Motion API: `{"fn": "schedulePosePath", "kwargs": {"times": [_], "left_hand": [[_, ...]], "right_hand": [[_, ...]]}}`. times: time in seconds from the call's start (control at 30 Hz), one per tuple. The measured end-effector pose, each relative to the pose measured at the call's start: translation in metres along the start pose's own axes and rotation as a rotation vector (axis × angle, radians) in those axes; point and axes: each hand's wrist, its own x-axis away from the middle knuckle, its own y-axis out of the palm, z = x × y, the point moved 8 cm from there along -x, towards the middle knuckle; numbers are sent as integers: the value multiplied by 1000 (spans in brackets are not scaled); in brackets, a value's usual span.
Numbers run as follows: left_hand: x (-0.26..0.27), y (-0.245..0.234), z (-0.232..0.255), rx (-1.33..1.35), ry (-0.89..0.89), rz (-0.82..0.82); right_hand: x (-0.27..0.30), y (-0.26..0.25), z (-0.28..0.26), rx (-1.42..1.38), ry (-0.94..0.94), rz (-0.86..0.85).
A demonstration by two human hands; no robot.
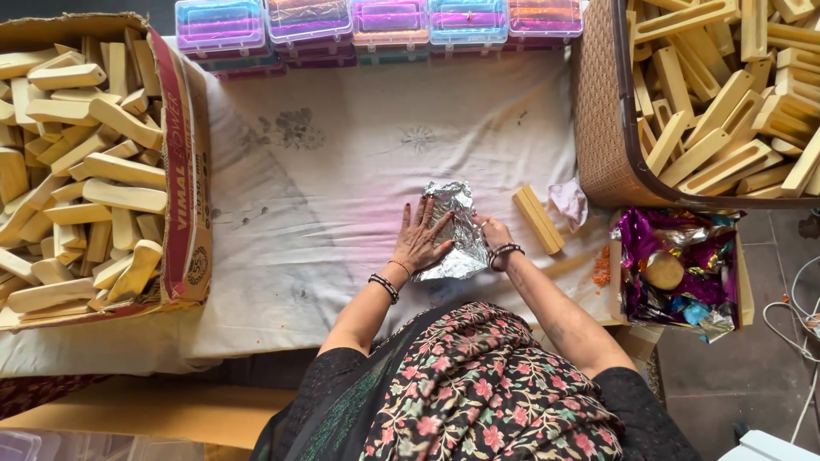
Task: Wrapping wooden blocks individually with silver and colored foil.
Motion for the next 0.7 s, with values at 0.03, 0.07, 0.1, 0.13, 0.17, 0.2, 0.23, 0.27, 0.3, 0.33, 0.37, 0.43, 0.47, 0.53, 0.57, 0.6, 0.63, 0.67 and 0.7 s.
{"fn": "schedulePosePath", "kwargs": {"times": [0.03, 0.07, 0.1, 0.13, 0.17, 0.2, 0.23, 0.27, 0.3, 0.33, 0.37, 0.43, 0.47, 0.53, 0.57, 0.6, 0.63, 0.67, 0.7], "left_hand": [[0, 1, -1, 0, -3, 1], [0, 2, -1, 13, -9, -12], [0, 4, -2, 26, -15, -26], [-1, 5, -3, 27, -17, -25], [-1, 5, -3, 47, -15, -11], [-1, 5, -3, 68, -13, 2], [-1, 8, -3, 69, -14, 1], [-1, 10, -4, 42, -15, -10], [-2, 13, -4, 15, -16, -21], [-2, 17, -5, 16, -18, -19], [-3, 19, -5, 48, -5, 14], [-2, 16, -5, 80, 7, 48], [-2, 12, -5, 63, 3, 46], [-2, 9, -4, 47, -2, 42], [-2, 15, -5, 121, -11, -9], [-4, 19, -6, 194, -17, -59], [-4, 25, -8, 193, -16, -59], [-4, 33, -8, -193, 13, -88], [-3, 42, -9, -579, 44, -112]], "right_hand": [[12, 16, -21, 2, 0, -2], [24, 31, -40, -55, 18, 8], [37, 46, -60, -113, 36, 19], [31, 46, -63, -111, 37, 18], [26, 46, -68, -100, 18, 20], [21, 45, -71, -89, 1, 23], [23, 47, -77, -88, 3, 23], [25, 49, -86, -55, -35, 33], [27, 51, -96, -22, -72, 42], [27, 51, -99, -19, -73, 41], [28, 47, -105, 9, -106, 79], [20, 36, -104, 37, -139, 115], [13, 21, -101, 103, -176, 193], [16, 10, -100, 169, -210, 271], [33, 9, -116, 390, -355, 403], [52, 12, -133, 612, -502, 533], [74, 30, -143, 611, -502, 534], [108, 60, -169, 827, -765, 556], [145, 95, -188, 1044, -1029, 565]]}}
